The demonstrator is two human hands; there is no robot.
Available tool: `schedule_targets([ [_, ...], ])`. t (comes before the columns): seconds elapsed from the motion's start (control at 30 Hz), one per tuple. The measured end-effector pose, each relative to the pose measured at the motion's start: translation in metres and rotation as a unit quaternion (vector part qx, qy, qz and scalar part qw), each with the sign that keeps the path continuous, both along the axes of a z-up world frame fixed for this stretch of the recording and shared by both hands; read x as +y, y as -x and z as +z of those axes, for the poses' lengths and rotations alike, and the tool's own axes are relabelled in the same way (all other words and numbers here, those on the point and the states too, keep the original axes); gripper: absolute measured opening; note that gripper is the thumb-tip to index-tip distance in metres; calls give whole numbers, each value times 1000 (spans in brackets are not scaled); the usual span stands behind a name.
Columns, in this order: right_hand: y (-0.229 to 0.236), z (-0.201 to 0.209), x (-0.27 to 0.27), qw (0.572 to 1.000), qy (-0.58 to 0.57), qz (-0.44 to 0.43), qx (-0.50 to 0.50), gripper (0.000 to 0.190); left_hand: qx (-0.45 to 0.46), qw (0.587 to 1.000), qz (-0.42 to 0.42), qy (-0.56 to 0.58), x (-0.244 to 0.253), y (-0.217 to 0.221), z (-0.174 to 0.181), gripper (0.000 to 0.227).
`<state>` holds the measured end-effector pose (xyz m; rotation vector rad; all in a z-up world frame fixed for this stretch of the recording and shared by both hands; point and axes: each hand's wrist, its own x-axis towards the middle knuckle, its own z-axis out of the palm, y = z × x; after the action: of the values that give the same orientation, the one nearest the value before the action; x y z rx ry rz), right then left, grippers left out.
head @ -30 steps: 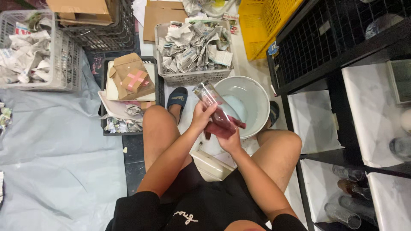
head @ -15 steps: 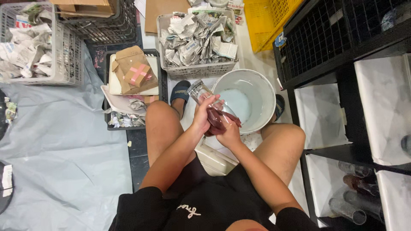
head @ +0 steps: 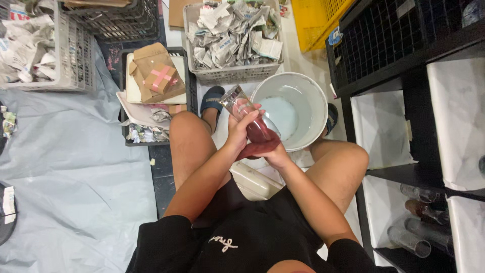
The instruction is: The person sits on the floor and wipes various glassware items, including a tall glass, a small glass, and a white ceramic cup, using a red cloth. The person repeatedly wipes each item and places them on a nearby shelf.
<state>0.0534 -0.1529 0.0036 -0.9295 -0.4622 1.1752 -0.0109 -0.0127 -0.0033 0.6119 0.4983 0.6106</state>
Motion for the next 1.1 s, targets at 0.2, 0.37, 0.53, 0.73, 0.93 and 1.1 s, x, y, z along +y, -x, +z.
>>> schedule_targets([
  [0.2,-12,32,3,999,-30,-8,-10,82,-70,997,31,21,21,-5,-5,58],
  [0.37,-40,82,3,993,53,-94,-53,27,-107,966,111,207,55,9,0,59],
  [0.53,-60,123,0,954,-98,-150,-241,28,-201,953,47,222,58,26,3,75],
  [0.73,-47,101,12,840,-47,-2,-540,72,-152,952,-87,251,23,-2,5,77],
  [0.93,-44,77,-2,869,31,74,-488,92,-158,918,-134,338,8,5,-30,71],
  [1.1,-50,61,-6,884,42,82,-459,87,-177,937,-116,279,0,-4,-63,67],
])
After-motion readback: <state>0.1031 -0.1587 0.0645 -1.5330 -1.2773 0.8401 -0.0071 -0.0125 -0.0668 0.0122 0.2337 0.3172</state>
